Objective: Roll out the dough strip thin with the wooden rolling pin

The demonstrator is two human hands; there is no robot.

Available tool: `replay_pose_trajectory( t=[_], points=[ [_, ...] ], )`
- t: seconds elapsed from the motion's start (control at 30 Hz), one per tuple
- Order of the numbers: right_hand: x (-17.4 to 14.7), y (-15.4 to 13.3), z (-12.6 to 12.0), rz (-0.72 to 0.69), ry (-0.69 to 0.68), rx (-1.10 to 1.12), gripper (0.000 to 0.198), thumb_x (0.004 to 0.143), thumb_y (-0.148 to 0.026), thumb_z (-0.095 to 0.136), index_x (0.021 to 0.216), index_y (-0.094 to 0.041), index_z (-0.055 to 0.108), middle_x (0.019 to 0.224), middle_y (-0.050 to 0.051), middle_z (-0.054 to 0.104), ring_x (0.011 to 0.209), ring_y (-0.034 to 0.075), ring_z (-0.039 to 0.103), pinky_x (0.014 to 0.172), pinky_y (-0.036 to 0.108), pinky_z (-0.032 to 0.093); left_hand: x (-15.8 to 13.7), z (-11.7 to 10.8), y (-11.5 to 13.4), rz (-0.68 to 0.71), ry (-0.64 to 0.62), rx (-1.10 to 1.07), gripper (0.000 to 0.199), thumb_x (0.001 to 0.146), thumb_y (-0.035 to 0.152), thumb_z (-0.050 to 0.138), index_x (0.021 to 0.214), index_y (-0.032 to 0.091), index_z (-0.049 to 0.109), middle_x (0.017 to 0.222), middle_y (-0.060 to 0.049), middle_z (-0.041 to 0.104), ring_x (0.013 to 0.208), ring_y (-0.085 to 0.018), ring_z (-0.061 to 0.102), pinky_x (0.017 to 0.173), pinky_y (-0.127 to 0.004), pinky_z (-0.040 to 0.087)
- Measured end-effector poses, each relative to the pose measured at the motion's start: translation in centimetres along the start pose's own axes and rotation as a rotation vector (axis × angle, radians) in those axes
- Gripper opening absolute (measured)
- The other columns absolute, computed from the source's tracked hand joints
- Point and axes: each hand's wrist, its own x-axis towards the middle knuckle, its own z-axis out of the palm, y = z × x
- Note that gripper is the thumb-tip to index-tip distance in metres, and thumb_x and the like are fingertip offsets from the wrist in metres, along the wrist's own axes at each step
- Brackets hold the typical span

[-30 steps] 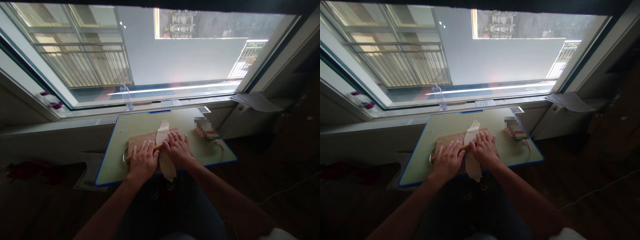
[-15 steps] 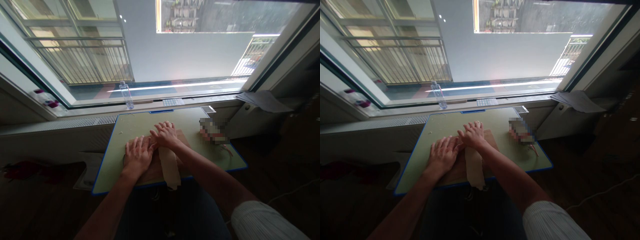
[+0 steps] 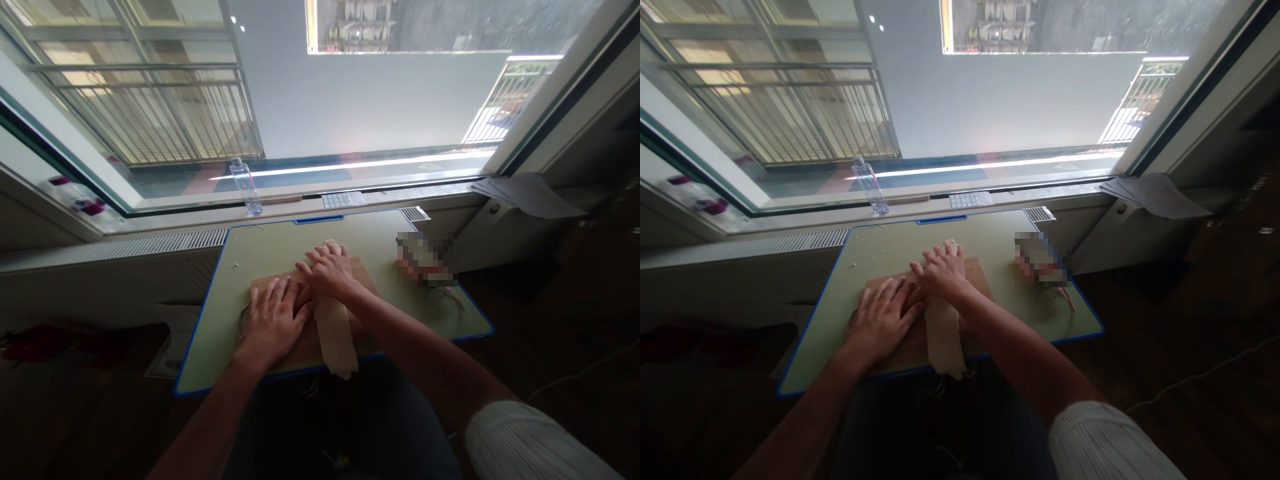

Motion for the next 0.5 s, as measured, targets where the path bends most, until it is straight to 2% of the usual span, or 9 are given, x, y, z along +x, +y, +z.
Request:
replay_pose_trajectory(
  t=[0.07,0.17,0.27,0.4,0.5],
  points=[
    [-2.2,0.6,-0.3,-0.002,0.020,-0.004,0.051,0.113,-0.055,0.039,0.138,-0.026,0.073,0.156,0.011,0.064,0.157,0.036,0.038,0.128,0.060,0.023,-0.9,0.1,0.5,0.025,0.064,-0.004,0.054,0.107,0.046,0.048,0.156,0.027,0.058,0.168,-0.012,0.054,0.160,-0.034,0.041,0.135,-0.065,0.022],
    [-5.8,1.5,-0.6,0.009,0.010,-0.005,0.051,0.115,-0.051,0.035,0.144,-0.027,0.069,0.167,0.009,0.054,0.161,0.037,0.034,0.131,0.065,0.017,-1.9,-0.3,0.9,0.026,0.130,-0.018,0.040,0.102,0.033,0.056,0.139,0.028,0.069,0.155,-0.011,0.066,0.148,-0.033,0.053,0.134,-0.062,0.024],
    [-8.3,2.2,-0.8,0.084,0.024,-0.014,0.052,0.115,-0.047,0.033,0.152,-0.025,0.064,0.171,0.010,0.050,0.165,0.036,0.027,0.132,0.067,0.010,-1.9,-1.1,1.1,0.068,0.121,-0.055,0.031,0.100,0.033,0.060,0.128,0.030,0.072,0.143,-0.010,0.072,0.137,-0.033,0.060,0.131,-0.059,0.031],
    [-9.0,2.6,-0.9,0.131,0.041,0.000,0.052,0.114,-0.042,0.035,0.155,-0.024,0.061,0.169,0.010,0.052,0.163,0.033,0.032,0.133,0.066,0.012,-0.8,-1.7,1.0,0.146,0.071,-0.130,0.030,0.102,0.040,0.058,0.127,0.031,0.073,0.143,-0.007,0.071,0.137,-0.029,0.060,0.130,-0.054,0.034],
    [-8.3,3.0,-1.0,0.129,0.044,-0.004,0.050,0.112,-0.046,0.039,0.150,-0.024,0.064,0.166,0.011,0.055,0.159,0.034,0.038,0.131,0.067,0.017,0.3,-1.5,0.5,0.137,0.058,-0.153,0.035,0.104,0.045,0.054,0.131,0.033,0.073,0.151,-0.005,0.068,0.144,-0.027,0.056,0.131,-0.053,0.031]
  ],
)
